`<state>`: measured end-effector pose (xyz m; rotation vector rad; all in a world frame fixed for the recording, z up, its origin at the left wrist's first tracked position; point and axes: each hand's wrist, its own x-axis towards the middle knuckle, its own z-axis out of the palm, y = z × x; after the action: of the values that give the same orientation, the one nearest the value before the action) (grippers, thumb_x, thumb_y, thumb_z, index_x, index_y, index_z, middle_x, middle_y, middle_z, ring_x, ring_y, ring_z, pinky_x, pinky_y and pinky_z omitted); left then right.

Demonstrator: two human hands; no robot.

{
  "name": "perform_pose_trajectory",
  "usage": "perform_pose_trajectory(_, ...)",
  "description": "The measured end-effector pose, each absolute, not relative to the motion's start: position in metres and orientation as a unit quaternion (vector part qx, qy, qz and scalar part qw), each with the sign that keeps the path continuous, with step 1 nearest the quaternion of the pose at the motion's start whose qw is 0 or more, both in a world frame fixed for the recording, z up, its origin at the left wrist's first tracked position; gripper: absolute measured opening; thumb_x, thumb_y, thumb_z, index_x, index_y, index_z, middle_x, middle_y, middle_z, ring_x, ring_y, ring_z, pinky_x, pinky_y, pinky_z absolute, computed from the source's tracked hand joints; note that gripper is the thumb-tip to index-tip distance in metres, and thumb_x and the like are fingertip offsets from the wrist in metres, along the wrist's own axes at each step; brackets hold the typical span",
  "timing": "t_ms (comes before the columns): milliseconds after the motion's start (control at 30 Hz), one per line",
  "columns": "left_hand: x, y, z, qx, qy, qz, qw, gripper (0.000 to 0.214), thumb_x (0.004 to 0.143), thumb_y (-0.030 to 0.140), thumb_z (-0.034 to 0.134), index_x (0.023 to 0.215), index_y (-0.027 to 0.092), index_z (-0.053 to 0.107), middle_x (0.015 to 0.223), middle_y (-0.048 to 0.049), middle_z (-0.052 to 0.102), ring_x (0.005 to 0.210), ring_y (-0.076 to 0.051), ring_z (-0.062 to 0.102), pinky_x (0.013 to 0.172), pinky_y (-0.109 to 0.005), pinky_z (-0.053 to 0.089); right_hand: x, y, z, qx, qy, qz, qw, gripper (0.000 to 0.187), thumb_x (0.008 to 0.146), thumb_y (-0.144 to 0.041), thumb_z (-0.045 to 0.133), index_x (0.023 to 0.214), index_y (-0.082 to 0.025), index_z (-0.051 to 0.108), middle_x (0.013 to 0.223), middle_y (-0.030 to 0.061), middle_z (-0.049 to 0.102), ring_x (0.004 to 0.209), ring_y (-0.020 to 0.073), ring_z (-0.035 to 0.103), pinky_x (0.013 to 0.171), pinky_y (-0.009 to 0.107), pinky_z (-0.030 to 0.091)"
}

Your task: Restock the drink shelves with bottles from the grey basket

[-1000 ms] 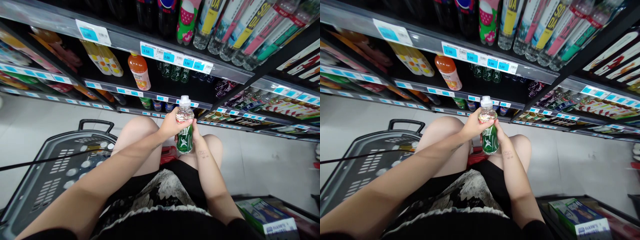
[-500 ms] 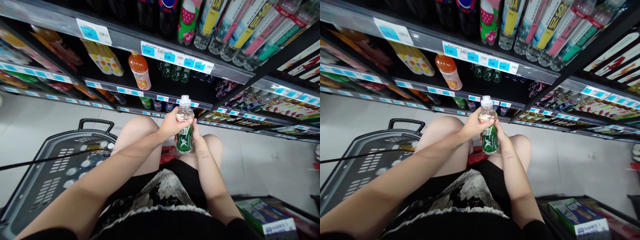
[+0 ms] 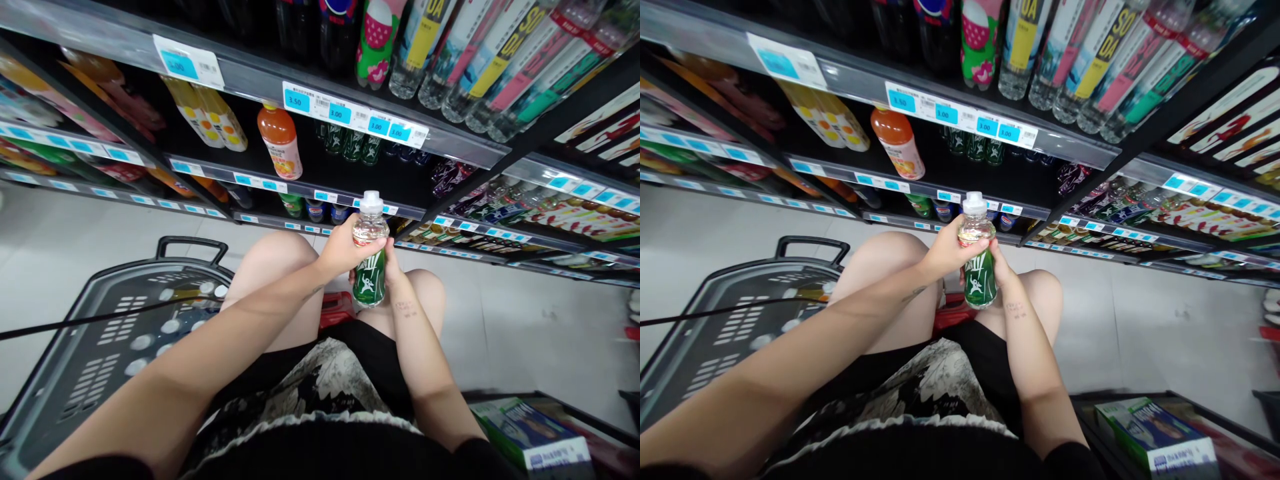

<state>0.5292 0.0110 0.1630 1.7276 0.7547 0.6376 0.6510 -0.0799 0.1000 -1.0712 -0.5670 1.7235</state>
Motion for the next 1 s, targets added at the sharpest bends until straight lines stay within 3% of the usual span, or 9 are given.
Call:
perform_pose_trajectory(133,0.529,0.012,0.165,0.737,0.33,0.26,0.53,0.045,0.075,0.047,0.073,0.109,0.02,0.058,0.1,-0.0051,0.073,0.092,-0.024,0.07,0.079,-0.033,0.053,0.644,-0.075,0.1,-0.483,-0.219,0.662,0.53,0.099,0.078,-0.095,0.018,0.093,-0.012,0.07,0.071,0.0137,0.068,0.073,0.0287,0.069,0.066,0.041,0.058)
perform_pose_trajectory(267,0.53,0.015,0.172,0.759,0.417,0.25,0.432,0.054,0.075,0.051,0.073,0.116,0.022,0.054,0.101,-0.006,0.073,0.097,-0.029,0.069,0.08,-0.037,0.053,0.638,-0.062,0.098,-0.544,-0.229,0.517,0.62,0.075,0.088,-0.079,0.037,0.12,-0.017,0.065,0.113,0.0095,0.07,0.112,0.0256,0.064,0.097,0.038,0.052)
perform_pose_trajectory(400,0.54,0.026,0.192,0.797,0.419,0.285,0.327,0.065,0.071,0.045,0.08,0.124,0.024,0.048,0.12,-0.0062,0.067,0.111,-0.03,0.063,0.087,-0.039,0.052,0.64,-0.05,0.092,-0.657,-0.2,0.432,0.585,0.063,0.095,-0.067,0.035,0.133,-0.023,0.056,0.139,0.007,0.057,0.127,0.0239,0.055,0.107,0.04,0.042)
perform_pose_trajectory(500,0.564,0.048,0.209,0.82,0.389,0.299,0.293,0.066,0.071,0.035,0.081,0.126,0.027,0.045,0.128,-0.0056,0.062,0.118,-0.029,0.059,0.092,-0.039,0.051,0.639,-0.042,0.085,-0.695,-0.147,0.46,0.533,0.056,0.095,-0.062,0.036,0.129,-0.022,0.055,0.134,0.0093,0.06,0.12,0.0238,0.059,0.1,0.039,0.045)
perform_pose_trajectory(633,0.607,0.095,0.206,0.837,0.388,0.276,0.27,0.071,0.068,0.027,0.084,0.127,0.026,0.044,0.129,-0.0079,0.06,0.12,-0.033,0.057,0.095,-0.043,0.051,0.623,-0.031,0.069,-0.707,-0.193,0.53,0.427,0.043,0.09,-0.054,0.054,0.116,-0.02,0.059,0.12,0.0071,0.066,0.108,0.0216,0.063,0.091,0.033,0.047)
perform_pose_trajectory(767,0.627,0.133,0.172,0.865,0.346,0.252,0.261,0.074,0.064,0.025,0.086,0.125,0.024,0.045,0.125,-0.0088,0.063,0.116,-0.034,0.061,0.099,-0.046,0.049,0.596,-0.029,0.052,-0.766,-0.309,0.475,0.303,0.048,0.088,-0.052,0.063,0.123,-0.02,0.058,0.122,0.0087,0.066,0.106,0.0218,0.064,0.095,0.032,0.045)
perform_pose_trajectory(933,0.633,0.152,0.139,0.879,0.32,0.231,0.267,0.074,0.066,0.027,0.086,0.128,0.024,0.046,0.13,-0.0104,0.061,0.121,-0.035,0.059,0.1,-0.047,0.05,0.579,-0.027,0.047,-0.735,-0.395,0.49,0.251,0.034,0.102,-0.044,0.044,0.122,-0.024,0.061,0.117,0.0054,0.07,0.105,0.0204,0.066,0.09,0.03,0.048)
perform_pose_trajectory(1000,0.639,0.16,0.133,0.861,0.344,0.251,0.279,0.077,0.067,0.029,0.086,0.132,0.023,0.045,0.132,-0.0123,0.061,0.122,-0.036,0.058,0.1,-0.047,0.051,0.585,-0.023,0.047,-0.733,-0.393,0.505,0.231,0.034,0.101,-0.045,0.045,0.122,-0.024,0.061,0.115,0.0052,0.071,0.104,0.0205,0.067,0.089,0.03,0.048)
